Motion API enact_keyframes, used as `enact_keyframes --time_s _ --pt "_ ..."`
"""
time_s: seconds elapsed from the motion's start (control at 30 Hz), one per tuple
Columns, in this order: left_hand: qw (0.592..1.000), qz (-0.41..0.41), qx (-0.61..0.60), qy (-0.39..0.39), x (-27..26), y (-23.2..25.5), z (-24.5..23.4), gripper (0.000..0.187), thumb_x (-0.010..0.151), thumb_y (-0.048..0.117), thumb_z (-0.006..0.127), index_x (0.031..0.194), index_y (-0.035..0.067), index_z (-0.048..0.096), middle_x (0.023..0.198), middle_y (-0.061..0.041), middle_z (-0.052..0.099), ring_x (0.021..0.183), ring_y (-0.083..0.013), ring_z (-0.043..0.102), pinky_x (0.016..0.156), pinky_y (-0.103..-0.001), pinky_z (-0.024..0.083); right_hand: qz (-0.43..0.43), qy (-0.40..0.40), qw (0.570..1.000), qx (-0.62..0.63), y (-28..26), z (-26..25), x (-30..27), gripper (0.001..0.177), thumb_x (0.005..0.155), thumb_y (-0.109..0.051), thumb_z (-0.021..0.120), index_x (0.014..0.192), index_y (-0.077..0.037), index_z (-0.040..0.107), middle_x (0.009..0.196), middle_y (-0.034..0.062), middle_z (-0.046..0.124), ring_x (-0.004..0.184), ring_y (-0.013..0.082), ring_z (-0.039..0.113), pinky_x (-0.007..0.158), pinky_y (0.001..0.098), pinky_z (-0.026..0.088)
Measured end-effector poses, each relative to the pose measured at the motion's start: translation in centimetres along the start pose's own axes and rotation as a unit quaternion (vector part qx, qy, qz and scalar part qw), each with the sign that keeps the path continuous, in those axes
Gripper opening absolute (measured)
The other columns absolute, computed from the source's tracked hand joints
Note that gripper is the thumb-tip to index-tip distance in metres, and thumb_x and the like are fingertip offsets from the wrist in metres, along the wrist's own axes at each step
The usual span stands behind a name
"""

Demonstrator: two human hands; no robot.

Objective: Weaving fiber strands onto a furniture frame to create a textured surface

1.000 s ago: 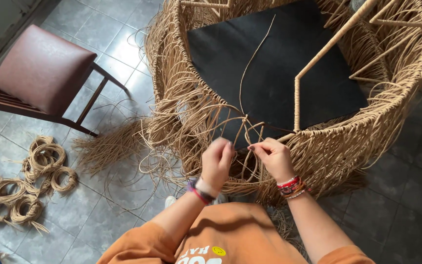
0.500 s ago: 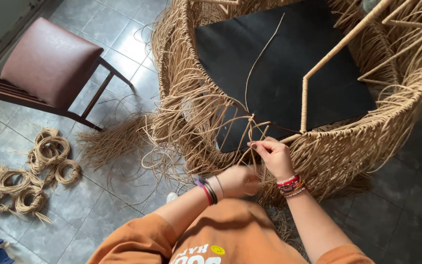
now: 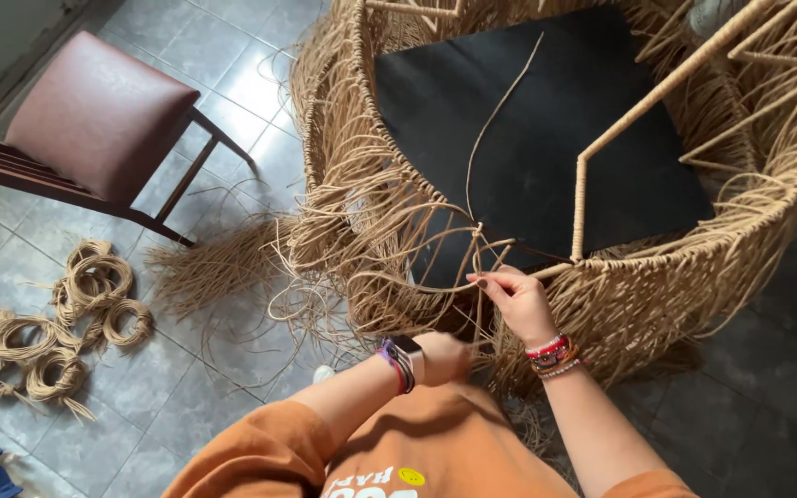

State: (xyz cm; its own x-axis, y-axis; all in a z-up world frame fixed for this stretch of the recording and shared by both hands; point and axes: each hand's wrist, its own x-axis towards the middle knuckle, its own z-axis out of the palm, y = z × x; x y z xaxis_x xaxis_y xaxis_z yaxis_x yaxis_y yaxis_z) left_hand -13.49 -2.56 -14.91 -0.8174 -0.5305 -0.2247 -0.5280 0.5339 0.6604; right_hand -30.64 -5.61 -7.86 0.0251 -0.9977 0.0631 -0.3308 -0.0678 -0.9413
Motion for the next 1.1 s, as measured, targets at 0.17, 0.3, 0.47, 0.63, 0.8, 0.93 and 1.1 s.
enact_keyframes --time_s 0.17,0.3,0.47,0.63,0.8,0.93,1.1 --pt "0.905 -0.058 -0.396 0.144 0.8 0.8 -3.7 0.025 0.107 0.025 0.048 0.101 0.014 0.069 0.073 -0.009 0.073 0.088 -0.0297 0.073 0.085 -0.047 0.057 0.008 -0.016 1.0 0.017 0.7 0.4 -0.3 0.016 0.095 -0.016 0.071 0.099 -0.009 0.084 0.076 0.0092 0.074 0.082 0.0175 0.07 0.082 0.0353 0.055" --pt "0.997 -0.054 0.034 -0.041 -0.8 -0.1 0.2 0.028 0.097 0.033 0.055 0.086 0.015 0.074 0.073 -0.005 0.075 0.071 -0.0226 0.075 0.07 -0.037 0.062 0.002 -0.025 1.0 0.004 0.0 0.3 0.3 0.015 0.095 -0.016 0.072 0.102 -0.01 0.084 0.081 0.0095 0.075 0.085 0.0204 0.072 0.084 0.0352 0.054" --pt "0.911 -0.044 -0.384 0.141 0.1 0.7 -4.9 0.028 0.106 0.03 0.048 0.09 0.022 0.071 0.066 0.0 0.073 0.08 -0.0185 0.073 0.082 -0.037 0.058 0.033 -0.037 0.998 0.024 1.0 0.5 0.2 0.018 0.097 -0.019 0.069 0.099 -0.008 0.084 0.086 0.0086 0.079 0.092 0.0142 0.069 0.089 0.0365 0.054" --pt "0.997 0.062 -0.05 0.007 -0.8 -1.2 -0.9 0.028 0.099 0.029 0.054 0.085 0.008 0.067 0.07 -0.017 0.069 0.07 -0.0361 0.07 0.071 -0.048 0.058 0.014 -0.047 0.999 0.004 1.0 0.4 0.7 0.016 0.096 -0.017 0.071 0.098 -0.008 0.083 0.087 0.0109 0.078 0.092 0.0219 0.074 0.087 0.0373 0.055" --pt "0.92 0.033 -0.351 0.174 0.3 1.3 -5.3 0.027 0.104 0.028 0.049 0.087 0.017 0.068 0.069 -0.001 0.069 0.075 -0.0292 0.07 0.075 -0.043 0.058 0.038 -0.051 0.998 0.015 0.5 0.3 0.5 0.017 0.097 -0.017 0.069 0.097 -0.008 0.084 0.089 0.0096 0.08 0.095 0.0144 0.07 0.089 0.0376 0.055" --pt "0.923 0.079 -0.347 0.148 0.4 0.0 -2.3 0.017 0.101 0.019 0.059 0.1 0.004 0.068 0.088 -0.019 0.069 0.084 -0.0384 0.066 0.081 -0.054 0.053 0.035 -0.05 0.998 0.015 0.6 0.3 0.8 0.018 0.097 -0.018 0.068 0.101 -0.008 0.083 0.095 0.0122 0.079 0.1 0.0225 0.072 0.091 0.0389 0.054" --pt "0.897 0.06 -0.401 0.177 2.1 -5.5 3.5 0.022 0.105 0.022 0.056 0.106 0.008 0.073 0.094 -0.013 0.074 0.091 -0.0276 0.07 0.087 -0.045 0.056 0.037 -0.049 0.998 0.014 1.3 0.9 0.8 0.017 0.097 -0.017 0.07 0.1 -0.007 0.083 0.093 0.0108 0.08 0.1 0.0191 0.072 0.092 0.0391 0.055"
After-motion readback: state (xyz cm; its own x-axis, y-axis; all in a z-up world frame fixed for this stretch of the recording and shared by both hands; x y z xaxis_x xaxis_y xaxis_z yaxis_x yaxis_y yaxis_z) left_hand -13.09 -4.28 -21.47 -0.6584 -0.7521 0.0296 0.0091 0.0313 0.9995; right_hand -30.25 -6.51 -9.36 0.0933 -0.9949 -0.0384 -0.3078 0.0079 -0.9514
